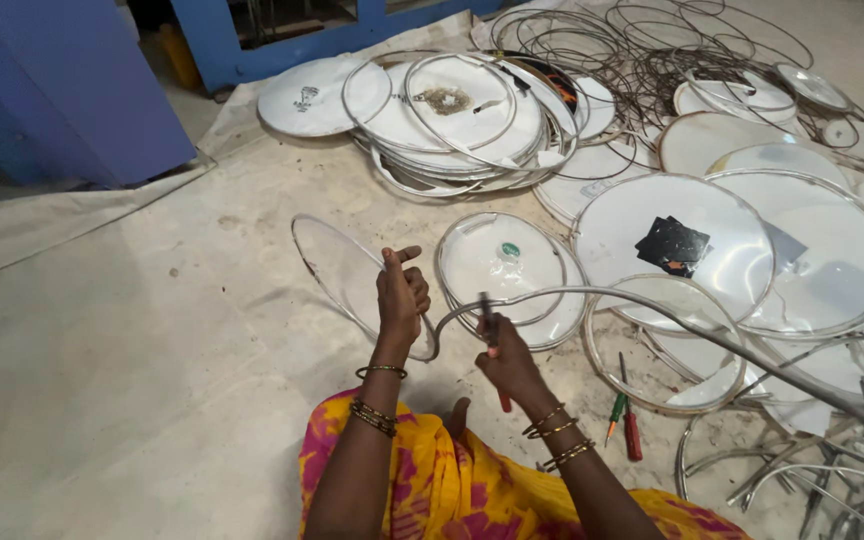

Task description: The person uses pliers and a screwdriver to detach metal rings from glass dish covers, handling the items on the floor and placing the removed rings to the side.

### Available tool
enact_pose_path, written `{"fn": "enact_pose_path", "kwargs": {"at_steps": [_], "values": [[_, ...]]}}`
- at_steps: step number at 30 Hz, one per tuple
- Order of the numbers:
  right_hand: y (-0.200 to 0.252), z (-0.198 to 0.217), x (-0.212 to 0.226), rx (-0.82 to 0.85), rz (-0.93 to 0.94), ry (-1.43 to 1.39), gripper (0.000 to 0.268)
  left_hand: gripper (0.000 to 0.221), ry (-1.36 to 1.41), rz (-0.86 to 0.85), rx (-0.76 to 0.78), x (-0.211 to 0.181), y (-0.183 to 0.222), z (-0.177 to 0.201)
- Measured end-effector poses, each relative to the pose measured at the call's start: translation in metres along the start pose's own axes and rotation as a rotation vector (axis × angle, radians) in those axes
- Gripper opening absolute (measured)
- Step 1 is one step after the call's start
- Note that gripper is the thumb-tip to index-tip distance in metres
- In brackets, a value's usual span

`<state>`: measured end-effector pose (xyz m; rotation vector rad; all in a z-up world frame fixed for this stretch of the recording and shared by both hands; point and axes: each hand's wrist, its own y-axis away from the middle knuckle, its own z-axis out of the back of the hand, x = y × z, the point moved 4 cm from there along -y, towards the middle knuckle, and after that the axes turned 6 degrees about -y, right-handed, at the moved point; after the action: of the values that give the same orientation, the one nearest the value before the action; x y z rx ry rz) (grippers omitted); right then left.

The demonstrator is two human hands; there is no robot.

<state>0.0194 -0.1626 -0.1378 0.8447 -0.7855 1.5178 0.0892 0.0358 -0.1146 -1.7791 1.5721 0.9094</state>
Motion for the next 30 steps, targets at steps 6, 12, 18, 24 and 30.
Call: {"fn": "enact_pose_path", "kwargs": {"at_steps": [6,12,18,24,30], "values": [[0.011,-0.016,0.002,0.018,0.096,0.176,0.037,0.068,0.004,0.064,0.077,0.011,0.0,-0.004],[0.03,-0.026,0.027,0.08,0.003,0.222,0.027,0.053,-0.186,-0.161,-0.206,0.02,-0.004,-0.005],[0.05,-0.021,0.06,0.08,-0.066,0.335,0.023,0.029,-1.114,-0.531,-0.401,0.0,-0.001,-0.023],[0.055,-0.006,0.061,0.107,-0.182,0.303,0.029,0.022,-1.393,-0.41,-0.277,-0.004,-0.011,-0.048],[0.06,0.002,0.048,0.077,-0.252,0.232,0.032,0.021,-1.389,-0.358,-0.217,0.016,-0.027,-0.057]]}}
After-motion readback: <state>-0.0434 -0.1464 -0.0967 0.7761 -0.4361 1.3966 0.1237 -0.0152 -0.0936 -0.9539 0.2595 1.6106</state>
